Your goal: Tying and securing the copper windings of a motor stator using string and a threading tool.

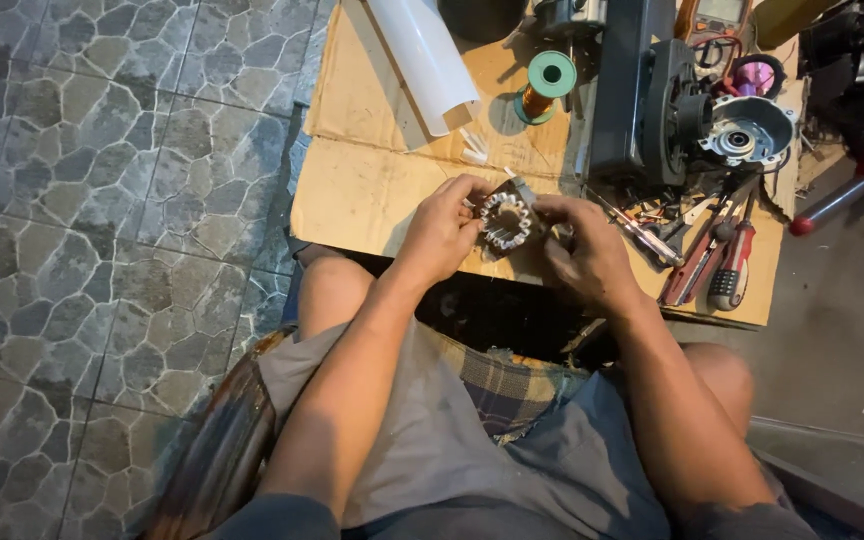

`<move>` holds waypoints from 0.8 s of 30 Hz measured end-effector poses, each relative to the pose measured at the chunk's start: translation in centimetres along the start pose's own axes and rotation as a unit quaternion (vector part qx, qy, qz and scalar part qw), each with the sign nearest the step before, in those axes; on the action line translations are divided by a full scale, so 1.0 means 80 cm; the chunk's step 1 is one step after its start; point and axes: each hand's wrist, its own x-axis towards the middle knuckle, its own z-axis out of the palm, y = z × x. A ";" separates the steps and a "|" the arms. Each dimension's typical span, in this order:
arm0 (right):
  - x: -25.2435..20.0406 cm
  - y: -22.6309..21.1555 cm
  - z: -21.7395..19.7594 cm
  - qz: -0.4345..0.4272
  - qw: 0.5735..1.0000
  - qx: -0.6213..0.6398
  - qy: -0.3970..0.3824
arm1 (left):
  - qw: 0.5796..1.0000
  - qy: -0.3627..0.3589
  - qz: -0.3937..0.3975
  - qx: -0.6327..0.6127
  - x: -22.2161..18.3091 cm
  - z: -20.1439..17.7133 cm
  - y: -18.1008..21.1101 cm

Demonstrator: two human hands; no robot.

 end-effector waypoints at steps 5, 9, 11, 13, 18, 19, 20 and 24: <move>0.009 -0.031 -0.003 -0.152 0.987 0.036 0.031 | 1.000 0.004 0.023 0.018 0.004 0.001 -0.006; 0.007 -0.049 0.007 -0.156 0.984 0.079 0.046 | 0.996 -0.011 0.068 0.061 0.014 -0.003 -0.006; 0.007 -0.043 0.007 -0.138 0.985 0.102 0.038 | 0.996 -0.005 0.065 0.067 0.013 -0.003 -0.005; 0.003 -0.030 0.008 -0.114 0.985 0.123 0.029 | 0.996 -0.001 0.058 0.071 0.010 0.001 -0.007; 0.000 -0.015 -0.001 -0.057 0.985 0.140 -0.080 | 0.997 -0.002 0.032 0.074 0.007 0.002 -0.006; 0.002 -0.010 0.001 -0.058 0.985 0.140 -0.082 | 0.997 0.000 0.032 0.073 0.008 0.000 -0.010; 0.003 -0.005 0.001 -0.072 0.985 0.134 -0.078 | 0.994 -0.005 0.027 0.105 0.011 -0.001 -0.014; 0.007 0.016 0.021 -0.128 0.988 0.071 -0.040 | 0.982 -0.006 0.012 0.186 0.013 -0.007 -0.021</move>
